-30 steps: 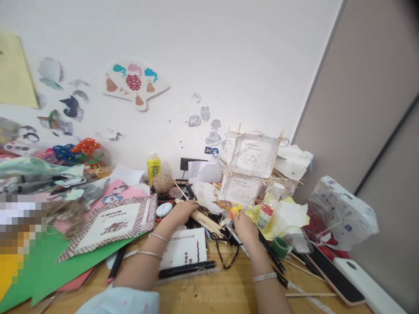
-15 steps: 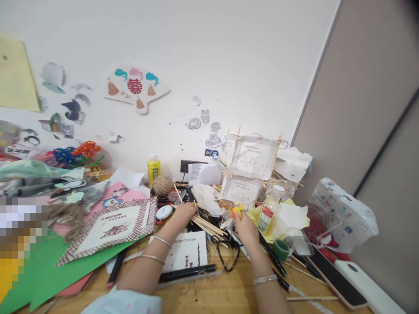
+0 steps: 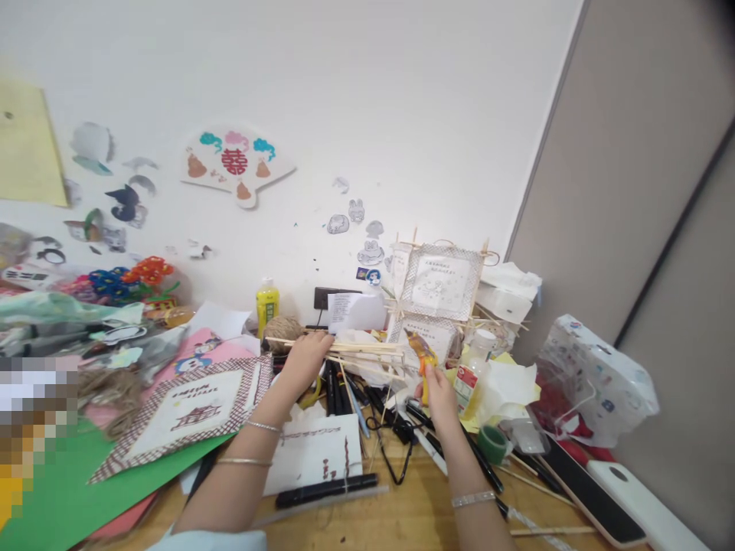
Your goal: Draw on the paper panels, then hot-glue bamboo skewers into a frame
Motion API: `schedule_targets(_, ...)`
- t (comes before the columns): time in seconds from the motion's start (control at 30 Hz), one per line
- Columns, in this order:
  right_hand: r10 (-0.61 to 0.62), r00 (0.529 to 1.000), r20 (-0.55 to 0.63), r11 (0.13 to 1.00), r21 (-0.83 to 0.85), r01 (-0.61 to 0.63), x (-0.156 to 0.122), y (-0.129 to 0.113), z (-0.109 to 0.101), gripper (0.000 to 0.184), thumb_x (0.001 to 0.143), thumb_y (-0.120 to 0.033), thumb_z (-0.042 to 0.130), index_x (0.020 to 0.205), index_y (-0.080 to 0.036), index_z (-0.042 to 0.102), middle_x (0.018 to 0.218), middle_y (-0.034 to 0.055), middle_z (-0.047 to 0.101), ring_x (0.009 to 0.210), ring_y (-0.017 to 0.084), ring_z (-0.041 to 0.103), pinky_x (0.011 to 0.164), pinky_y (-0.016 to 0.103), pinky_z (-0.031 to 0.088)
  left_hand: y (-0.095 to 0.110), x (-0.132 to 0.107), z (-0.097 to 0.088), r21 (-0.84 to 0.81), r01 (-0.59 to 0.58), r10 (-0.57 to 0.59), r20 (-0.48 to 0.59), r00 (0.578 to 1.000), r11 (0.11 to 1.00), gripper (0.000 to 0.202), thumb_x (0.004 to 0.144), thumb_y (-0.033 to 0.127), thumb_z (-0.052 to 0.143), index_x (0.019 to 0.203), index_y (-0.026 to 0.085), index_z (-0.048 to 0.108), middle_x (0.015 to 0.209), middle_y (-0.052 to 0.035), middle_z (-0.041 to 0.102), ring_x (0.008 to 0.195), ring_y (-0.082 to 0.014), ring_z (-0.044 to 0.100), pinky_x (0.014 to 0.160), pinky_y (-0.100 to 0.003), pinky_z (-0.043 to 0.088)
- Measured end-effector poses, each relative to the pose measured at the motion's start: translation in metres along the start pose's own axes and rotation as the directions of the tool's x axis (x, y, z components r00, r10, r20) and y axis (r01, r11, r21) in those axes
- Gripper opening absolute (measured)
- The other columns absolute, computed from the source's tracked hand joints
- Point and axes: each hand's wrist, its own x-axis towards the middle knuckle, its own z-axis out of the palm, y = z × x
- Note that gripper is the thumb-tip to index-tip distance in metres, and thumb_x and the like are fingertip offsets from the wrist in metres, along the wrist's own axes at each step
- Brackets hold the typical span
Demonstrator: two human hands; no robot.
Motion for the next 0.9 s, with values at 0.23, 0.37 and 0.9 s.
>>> schedule_targets(0.23,0.07,0.994,0.079,0.914,-0.404,-0.032,-0.006,-0.004,0.007,0.044,0.089,-0.046,0.028,0.092,-0.018,0.061,0.07,0.007,0.068,0.064,0.021,0.064,0.057,0.028,0.042,-0.005,0.0,-0.048,-0.275,0.151,-0.194,-0.139,0.971,0.95,0.03,0.077,0.01,0.04,0.103,0.015,0.055,0.092,-0.0088,0.062,0.089,-0.0226,0.056,0.078,-0.033,0.042)
schedule_targets(0.37,0.119,0.986,0.12,0.802,-0.597,-0.024,-0.011,-0.007,0.014,0.04,0.092,-0.04,0.027,0.101,-0.016,0.058,0.091,0.0129,0.069,0.085,0.024,0.064,0.066,0.03,0.042,0.0,-0.003,-0.058,-0.676,0.196,-0.359,-0.109,0.927,0.711,0.02,0.082,0.026,0.04,0.095,0.016,0.053,0.07,-0.0013,0.054,0.067,-0.0177,0.053,0.062,-0.029,0.043)
schedule_targets(0.9,-0.445,0.857,0.259,0.865,-0.122,0.486,-0.04,-0.057,0.052,0.029,0.088,-0.034,0.044,0.104,-0.017,0.061,0.103,0.0101,0.064,0.097,0.021,0.057,0.086,0.032,0.043,0.031,-0.057,-0.012,-0.935,0.346,-0.073,0.341,0.937,0.071,0.049,0.075,0.058,0.057,0.101,0.017,0.054,0.065,0.0035,0.05,0.056,-0.0115,0.051,0.055,-0.025,0.042)
